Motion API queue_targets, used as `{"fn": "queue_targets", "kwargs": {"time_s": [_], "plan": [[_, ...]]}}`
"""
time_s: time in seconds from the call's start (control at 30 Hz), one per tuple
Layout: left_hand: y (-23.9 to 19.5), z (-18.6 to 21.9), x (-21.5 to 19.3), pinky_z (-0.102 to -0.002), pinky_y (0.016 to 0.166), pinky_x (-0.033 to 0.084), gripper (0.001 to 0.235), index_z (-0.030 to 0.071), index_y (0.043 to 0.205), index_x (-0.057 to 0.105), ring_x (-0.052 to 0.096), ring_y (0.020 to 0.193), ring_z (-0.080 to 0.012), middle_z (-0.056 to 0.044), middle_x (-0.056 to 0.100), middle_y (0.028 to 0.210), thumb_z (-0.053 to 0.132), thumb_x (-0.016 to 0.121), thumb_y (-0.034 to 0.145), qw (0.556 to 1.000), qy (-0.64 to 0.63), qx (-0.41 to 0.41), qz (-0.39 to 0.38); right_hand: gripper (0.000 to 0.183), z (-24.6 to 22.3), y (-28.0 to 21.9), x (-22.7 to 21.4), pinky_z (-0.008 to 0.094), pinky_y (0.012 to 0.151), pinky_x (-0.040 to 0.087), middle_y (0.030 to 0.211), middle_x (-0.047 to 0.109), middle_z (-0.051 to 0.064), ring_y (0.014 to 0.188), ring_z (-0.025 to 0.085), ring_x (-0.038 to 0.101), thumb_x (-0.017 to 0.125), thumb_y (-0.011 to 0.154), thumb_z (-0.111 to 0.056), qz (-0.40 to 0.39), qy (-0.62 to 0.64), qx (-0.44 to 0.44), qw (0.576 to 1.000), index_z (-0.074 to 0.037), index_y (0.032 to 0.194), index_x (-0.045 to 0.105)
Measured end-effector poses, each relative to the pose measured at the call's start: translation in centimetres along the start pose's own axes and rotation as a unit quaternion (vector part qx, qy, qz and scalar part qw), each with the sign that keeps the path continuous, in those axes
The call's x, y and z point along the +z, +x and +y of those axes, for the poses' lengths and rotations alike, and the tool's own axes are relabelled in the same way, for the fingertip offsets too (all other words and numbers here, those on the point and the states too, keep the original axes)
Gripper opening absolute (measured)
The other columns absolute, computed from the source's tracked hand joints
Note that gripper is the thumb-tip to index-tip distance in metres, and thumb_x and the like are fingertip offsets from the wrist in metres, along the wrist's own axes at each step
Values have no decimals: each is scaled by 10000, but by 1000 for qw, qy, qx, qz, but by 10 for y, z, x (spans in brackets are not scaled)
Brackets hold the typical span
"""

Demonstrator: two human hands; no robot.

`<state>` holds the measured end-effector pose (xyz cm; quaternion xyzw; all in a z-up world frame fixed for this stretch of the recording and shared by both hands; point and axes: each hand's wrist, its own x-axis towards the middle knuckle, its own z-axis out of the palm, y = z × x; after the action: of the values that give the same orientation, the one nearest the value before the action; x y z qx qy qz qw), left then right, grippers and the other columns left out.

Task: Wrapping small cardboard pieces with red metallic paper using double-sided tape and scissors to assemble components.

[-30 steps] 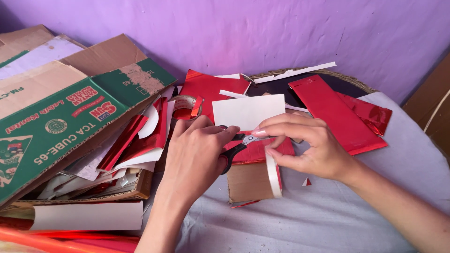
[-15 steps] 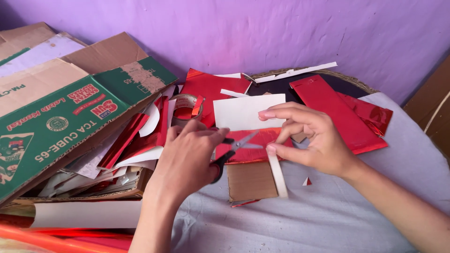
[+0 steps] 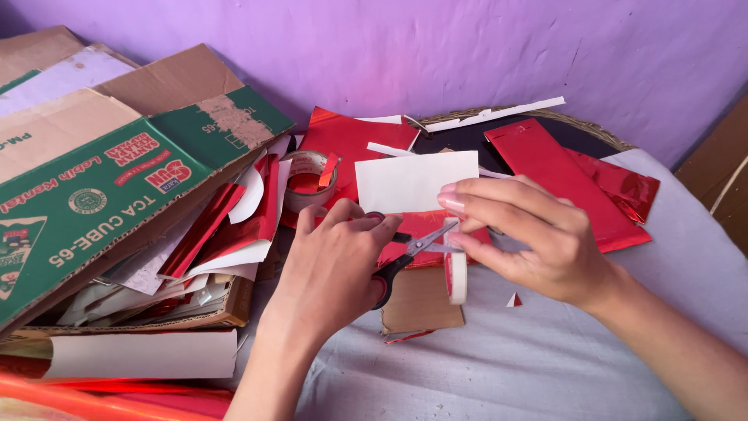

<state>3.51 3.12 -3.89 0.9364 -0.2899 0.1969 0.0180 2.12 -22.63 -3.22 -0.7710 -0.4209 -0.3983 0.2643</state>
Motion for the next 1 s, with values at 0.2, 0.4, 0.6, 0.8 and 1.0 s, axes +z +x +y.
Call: {"fn": "queue_targets", "kwargs": {"time_s": [0.2, 0.4, 0.6, 0.8, 1.0], "plan": [[2, 7, 2, -546, 1040, 425, 688, 127, 1338, 753, 639, 1118, -267, -41, 815, 1155, 166, 827, 655, 993, 19, 36, 114, 368, -2, -1, -2, 351, 936, 627, 1300, 775, 105, 986, 231, 673, 937, 867, 23, 3, -64, -52, 997, 6, 1208, 800], [4, 10, 0, -504, 969, 439, 377, 196, 1146, 778, 654, 1009, -226, 30, 833, 1032, 173, 812, 772, 990, 46, 37, 127, 351, 0, -4, 1, 339, 907, 576, 1307, 780, 120, 918, 193, 666, 927, 889, 25, 3, -54, -62, 997, 14, 1218, 803], [4, 9, -7, -505, 988, 423, 134, 193, 953, 807, 655, 887, -223, 3, 819, 842, 216, 774, 825, 996, 29, 27, 85, 386, 1, -7, 6, 332, 900, 548, 1311, 785, 107, 822, 139, 636, 939, 878, 10, -2, -28, -52, 998, -3, 1236, 796], [4, 6, -13, -463, 1004, 412, 83, 231, 760, 827, 658, 767, -249, -49, 729, 618, 223, 745, 772, 999, 19, 22, 32, 481, -2, -6, 1, 298, 956, 696, 1384, 710, 174, 927, 145, 823, 903, 821, 71, 1, 80, 61, 995, 40, 1266, 720], [-1, 6, -33, -429, 806, 579, 542, 246, 1100, 877, 783, 895, -303, 16, 874, 979, 161, 960, 571, 963, -198, -21, -179, 645, 9, -7, -6, 276, 967, 627, 1508, 556, 216, 977, 201, 748, 778, 837, 198, 51, 237, 202, 949, 96, 1436, 563]]}}
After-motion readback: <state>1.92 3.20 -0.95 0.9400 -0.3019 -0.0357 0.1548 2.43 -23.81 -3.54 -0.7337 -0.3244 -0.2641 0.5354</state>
